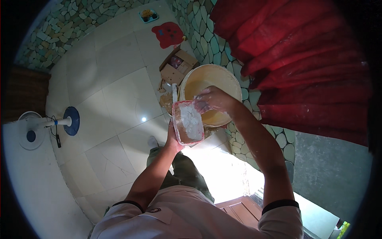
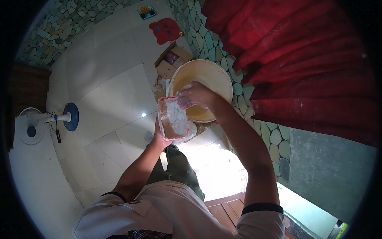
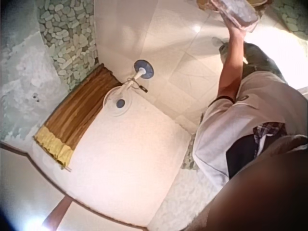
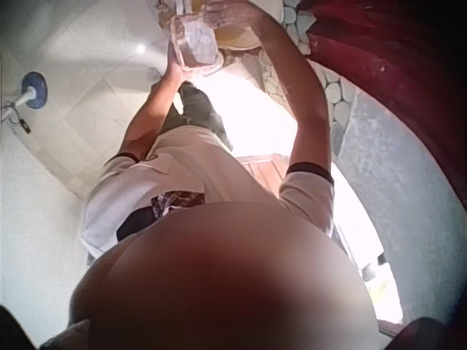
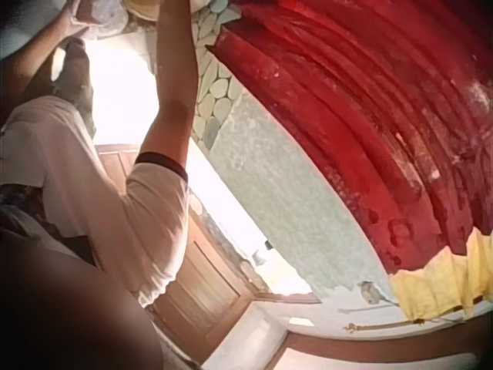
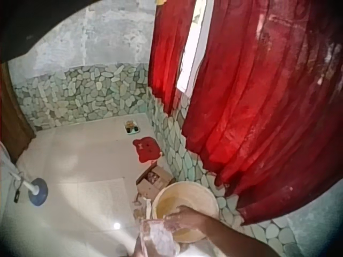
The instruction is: Applying wall putty or plaster to a wall surface to prepare it for painting or repair.
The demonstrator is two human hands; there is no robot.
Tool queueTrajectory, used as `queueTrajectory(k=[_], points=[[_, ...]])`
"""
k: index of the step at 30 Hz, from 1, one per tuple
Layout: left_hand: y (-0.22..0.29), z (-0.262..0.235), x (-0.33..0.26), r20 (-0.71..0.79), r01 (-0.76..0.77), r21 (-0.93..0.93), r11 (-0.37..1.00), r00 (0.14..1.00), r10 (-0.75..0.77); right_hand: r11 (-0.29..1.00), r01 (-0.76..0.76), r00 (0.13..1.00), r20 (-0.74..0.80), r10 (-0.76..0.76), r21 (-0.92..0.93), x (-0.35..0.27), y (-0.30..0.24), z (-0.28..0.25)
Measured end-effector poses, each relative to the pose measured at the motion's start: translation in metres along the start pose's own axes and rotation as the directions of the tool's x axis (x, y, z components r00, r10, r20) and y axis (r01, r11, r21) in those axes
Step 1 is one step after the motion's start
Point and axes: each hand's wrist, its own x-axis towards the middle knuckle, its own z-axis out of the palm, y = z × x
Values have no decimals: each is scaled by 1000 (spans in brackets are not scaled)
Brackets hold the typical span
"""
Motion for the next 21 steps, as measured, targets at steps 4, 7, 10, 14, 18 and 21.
queueTrajectory(k=[4,7,10,14,18,21], points=[[-1,14,-3,47,-54,42,998,998,52,909,85,987,-92,-134,-407,-9,-13,38],[3,27,-12,72,-54,34,998,996,52,674,36,967,-145,-210,-738,-18,-25,58],[9,40,-20,121,-91,31,995,989,87,538,51,942,-138,-305,-841,-35,-39,76],[15,57,-31,147,-52,-8,999,988,53,464,120,924,-72,-376,-878,-50,-45,85],[18,62,-38,158,-33,-38,999,987,39,352,166,940,41,-337,-921,-61,-57,96],[18,67,-42,158,-44,10,999,987,42,344,167,946,52,-321,-924,-74,-67,106]])
